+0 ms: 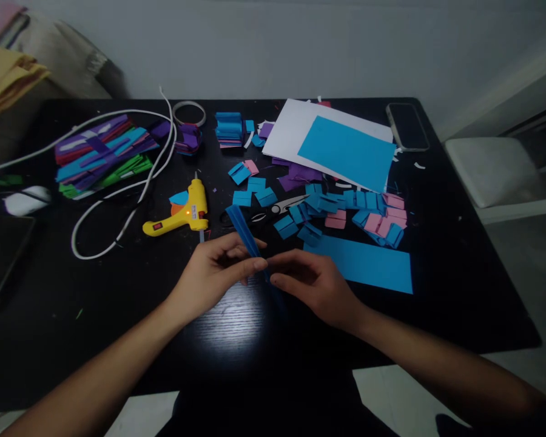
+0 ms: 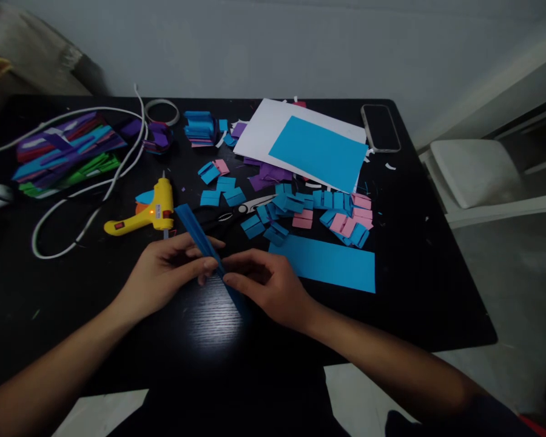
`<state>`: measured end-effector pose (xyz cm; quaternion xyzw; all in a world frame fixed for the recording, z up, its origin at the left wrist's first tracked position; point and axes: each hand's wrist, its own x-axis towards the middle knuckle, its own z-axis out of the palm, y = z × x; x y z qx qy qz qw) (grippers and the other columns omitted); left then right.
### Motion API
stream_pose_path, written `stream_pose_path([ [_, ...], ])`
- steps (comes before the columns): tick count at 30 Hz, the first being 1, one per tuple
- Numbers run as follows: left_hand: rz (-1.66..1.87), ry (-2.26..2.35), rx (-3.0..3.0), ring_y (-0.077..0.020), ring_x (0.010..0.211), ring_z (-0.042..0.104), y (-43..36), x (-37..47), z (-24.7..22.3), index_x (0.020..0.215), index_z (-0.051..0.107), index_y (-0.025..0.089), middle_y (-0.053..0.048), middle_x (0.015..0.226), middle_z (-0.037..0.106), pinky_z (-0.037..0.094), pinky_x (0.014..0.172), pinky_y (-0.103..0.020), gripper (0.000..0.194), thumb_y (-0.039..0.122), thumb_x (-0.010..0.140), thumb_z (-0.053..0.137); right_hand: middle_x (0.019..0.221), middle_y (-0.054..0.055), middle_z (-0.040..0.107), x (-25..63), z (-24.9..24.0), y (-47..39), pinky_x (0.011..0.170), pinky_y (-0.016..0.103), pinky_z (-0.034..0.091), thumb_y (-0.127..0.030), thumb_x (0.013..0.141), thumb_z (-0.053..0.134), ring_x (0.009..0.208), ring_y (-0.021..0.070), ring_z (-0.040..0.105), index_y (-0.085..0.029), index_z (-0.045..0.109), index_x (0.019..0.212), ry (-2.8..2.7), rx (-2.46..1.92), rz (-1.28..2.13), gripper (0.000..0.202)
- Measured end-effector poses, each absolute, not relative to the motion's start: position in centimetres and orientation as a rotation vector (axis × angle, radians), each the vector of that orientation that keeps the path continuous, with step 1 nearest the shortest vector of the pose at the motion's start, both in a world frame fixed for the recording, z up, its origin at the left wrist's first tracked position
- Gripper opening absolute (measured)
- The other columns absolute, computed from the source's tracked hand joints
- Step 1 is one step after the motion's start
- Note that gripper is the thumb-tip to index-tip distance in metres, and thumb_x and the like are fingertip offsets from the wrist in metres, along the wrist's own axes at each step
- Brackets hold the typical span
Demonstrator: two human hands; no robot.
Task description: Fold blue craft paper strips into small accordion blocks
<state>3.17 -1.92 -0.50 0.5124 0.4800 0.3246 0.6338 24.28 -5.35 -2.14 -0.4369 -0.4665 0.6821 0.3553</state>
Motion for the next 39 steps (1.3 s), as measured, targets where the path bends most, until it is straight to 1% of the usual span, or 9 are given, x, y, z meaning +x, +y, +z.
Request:
stream_pose_path([
  [3,0.742,1.098,1.168,-0.0116,0.054,0.062,-2.0,3.4,-0.6,0.1,0.075,0.016,0.003,0.065,0.068,0.053,0.055,-0.022,0.029,0.032,0.078,0.086,0.108,0.005,0.08,24.3,-2.5,-5.3,0.094,0.038,0.062,-0.033,0.083,0.086,0.102,0.0226,0.076,-0.024,0.078,0.107,-1.186,-1.177,1.734,0.027],
  [6,0.77,1.083,1.14,-0.011,0.054,0.061,-2.1,3.6,-0.8,0.098,0.069,0.017,0.005,0.065,0.065,0.052,0.055,-0.022,0.031,0.03,0.076,0.087,0.11,0.005,0.08,24.3,-2.8,-5.4,0.093,0.039,0.062,-0.031,0.08,0.088,0.105,0.0229,0.076,-0.025,0.077,0.111,-1.161,-1.188,1.733,0.033],
  [9,0.822,1.064,1.082,-0.0098,0.055,0.059,-2.3,4.0,-1.0,0.095,0.061,0.019,0.007,0.064,0.062,0.05,0.054,-0.021,0.037,0.025,0.073,0.09,0.104,0.004,0.079,24.3,-3.0,-5.4,0.087,0.036,0.063,-0.03,0.076,0.092,0.098,0.0211,0.076,-0.025,0.075,0.112,-1.139,-1.187,1.773,0.041],
  [13,0.87,1.043,1.07,-0.0085,0.053,0.058,-2.6,4.3,-1.2,0.096,0.056,0.02,0.009,0.065,0.062,0.049,0.053,-0.02,0.037,0.02,0.076,0.087,0.095,0.002,0.075,24.3,-2.9,-5.5,0.08,0.032,0.061,-0.028,0.072,0.094,0.09,0.0183,0.073,-0.024,0.074,0.111,-1.143,-1.23,1.74,0.044],
  [19,0.759,1.029,1.076,-0.0074,0.051,0.057,-2.8,4.3,-1.2,0.083,0.056,0.019,0.008,0.063,0.058,0.048,0.05,-0.019,0.028,0.023,0.082,0.084,0.087,0.0,0.071,24.2,-2.2,-5.4,0.075,0.029,0.057,-0.031,0.083,0.085,0.081,0.0151,0.069,-0.022,0.072,0.094,-1.147,-1.176,1.803,0.019],
  [22,0.695,0.989,1.093,-0.0078,0.052,0.058,-2.9,4.2,-1.3,0.089,0.061,0.018,0.006,0.066,0.061,0.048,0.05,-0.019,0.019,0.026,0.088,0.078,0.089,0.0,0.072,24.1,-2.0,-5.3,0.078,0.028,0.057,-0.029,0.086,0.082,0.084,0.0149,0.07,-0.021,0.071,0.091,-1.117,-1.139,1.849,0.015],
  [27,0.652,0.957,1.22,-0.0093,0.058,0.06,-3.0,3.8,-1.5,0.094,0.063,0.018,0.005,0.068,0.058,0.052,0.056,-0.021,0.015,0.032,0.099,0.066,0.087,-0.002,0.074,24.2,-2.3,-5.3,0.075,0.025,0.057,-0.022,0.081,0.086,0.082,0.0138,0.072,-0.02,0.07,0.09,-1.045,-1.126,1.868,0.018],
  [34,0.706,1.03,1.283,-0.0086,0.055,0.059,-3.1,3.7,-1.6,0.083,0.062,0.017,0.006,0.061,0.059,0.049,0.055,-0.02,0.017,0.027,0.095,0.07,0.088,0.001,0.08,24.2,-2.5,-5.2,0.067,0.024,0.058,-0.026,0.08,0.088,0.077,0.0148,0.075,-0.021,0.07,0.101,-0.982,-1.123,1.997,0.028],
  [39,0.792,1.01,1.215,-0.0073,0.053,0.058,-2.9,3.8,-1.2,0.081,0.064,0.017,0.006,0.062,0.059,0.049,0.052,-0.017,0.017,0.025,0.092,0.073,0.096,0.003,0.079,24.4,-2.1,-5.2,0.08,0.029,0.059,-0.026,0.076,0.091,0.09,0.017,0.075,-0.018,0.075,0.098,-1.079,-1.09,2.065,0.029],
])
